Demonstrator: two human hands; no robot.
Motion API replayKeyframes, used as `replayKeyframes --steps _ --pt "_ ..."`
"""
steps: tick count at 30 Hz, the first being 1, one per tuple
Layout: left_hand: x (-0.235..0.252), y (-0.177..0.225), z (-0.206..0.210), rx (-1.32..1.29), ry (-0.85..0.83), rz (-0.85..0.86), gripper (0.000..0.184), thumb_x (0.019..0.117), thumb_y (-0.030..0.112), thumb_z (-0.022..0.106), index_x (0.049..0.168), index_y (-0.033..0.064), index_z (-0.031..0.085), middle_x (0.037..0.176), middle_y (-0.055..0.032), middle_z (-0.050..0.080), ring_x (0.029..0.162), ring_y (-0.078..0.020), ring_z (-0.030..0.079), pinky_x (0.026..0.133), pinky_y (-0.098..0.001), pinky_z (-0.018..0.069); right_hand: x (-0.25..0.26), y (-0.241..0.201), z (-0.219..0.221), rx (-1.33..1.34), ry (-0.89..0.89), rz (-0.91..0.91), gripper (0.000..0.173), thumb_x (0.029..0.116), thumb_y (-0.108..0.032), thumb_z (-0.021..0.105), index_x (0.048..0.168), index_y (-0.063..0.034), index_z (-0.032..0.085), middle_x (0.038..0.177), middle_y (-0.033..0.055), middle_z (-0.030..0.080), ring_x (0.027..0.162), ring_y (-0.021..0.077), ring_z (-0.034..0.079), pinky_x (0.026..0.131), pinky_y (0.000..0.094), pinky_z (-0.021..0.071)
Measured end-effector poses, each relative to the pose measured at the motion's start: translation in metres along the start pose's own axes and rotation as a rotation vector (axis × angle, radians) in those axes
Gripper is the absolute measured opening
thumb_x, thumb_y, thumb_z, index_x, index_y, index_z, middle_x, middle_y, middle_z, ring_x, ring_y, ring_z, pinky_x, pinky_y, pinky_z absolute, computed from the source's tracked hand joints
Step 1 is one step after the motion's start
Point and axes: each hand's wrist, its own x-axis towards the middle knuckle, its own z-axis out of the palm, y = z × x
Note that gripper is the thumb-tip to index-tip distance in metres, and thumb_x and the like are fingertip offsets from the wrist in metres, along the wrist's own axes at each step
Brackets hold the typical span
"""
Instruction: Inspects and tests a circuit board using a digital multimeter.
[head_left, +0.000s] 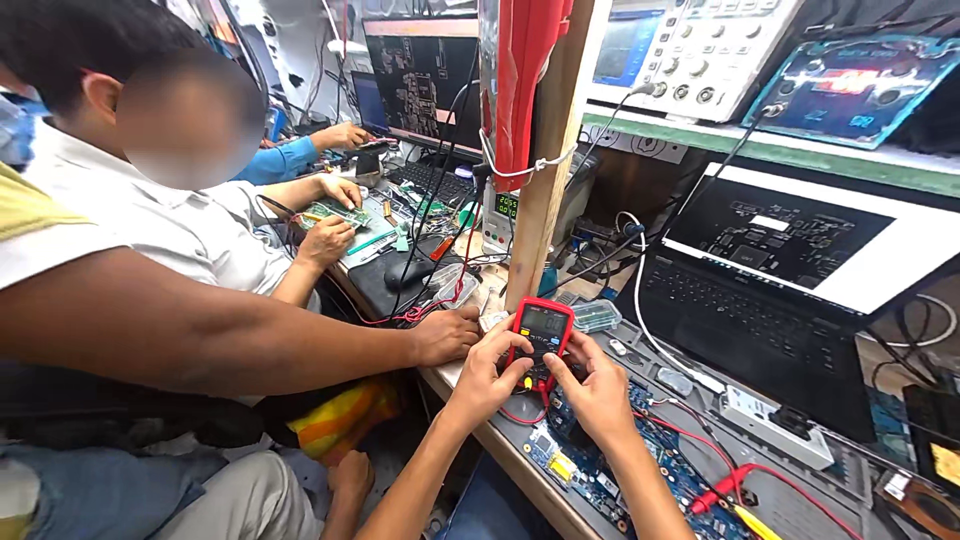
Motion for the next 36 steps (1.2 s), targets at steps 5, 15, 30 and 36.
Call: replayKeyframes --steps 5,15,30,36 --pt "-0.003 0.002 -0.002 -0.039 -0.011 0.011 0.02 0.0981 0.011 0.064 0.117 0.0096 0.069 0.146 -0.0077 0.056 0.131 -0.0196 0.059 0.099 -0.0383 0.0602 0.001 -0.004 -0.018 0.178 -0.036 0.069 0.034 0.0998 -0.018 0.062 0.133 -0.0137 0.066 0.119 0.0009 0.075 0.105 0.0162 0.073 0.089 0.0381 0.0629" --pt "-0.004 0.008 -0.002 -0.184 0.074 -0.074 0.042 0.0992 0.007 0.062 0.138 0.0104 0.048 0.126 -0.0093 0.067 0.11 -0.0233 0.069 0.092 -0.04 0.0612 -0.01 -0.008 -0.026 -0.03 0.317 0.014 0.026 0.0944 -0.007 0.05 0.106 -0.0101 0.073 0.086 -0.0007 0.075 0.067 0.011 0.069 0.058 0.0314 0.0589" --pt "-0.002 0.01 -0.001 -0.173 0.038 -0.104 0.058 0.1008 0.014 0.064 0.154 0.015 0.041 0.135 -0.0051 0.065 0.114 -0.0206 0.069 0.095 -0.0388 0.0612 -0.015 -0.004 -0.015 -0.296 0.104 -0.116 0.025 0.0956 -0.021 0.051 0.102 -0.0214 0.076 0.082 -0.0124 0.072 0.066 0.0004 0.066 0.058 0.0264 0.0569" --pt "0.004 0.008 -0.003 -0.178 0.002 -0.148 0.046 0.1091 0.025 0.048 0.154 0.0161 0.043 0.136 -0.0048 0.065 0.115 -0.0177 0.068 0.095 -0.0377 0.0599 -0.016 -0.003 -0.016 -0.321 0.094 -0.117 0.025 0.0956 -0.022 0.051 0.1 -0.0223 0.076 0.08 -0.0131 0.071 0.065 0.0001 0.064 0.057 0.0269 0.0551"
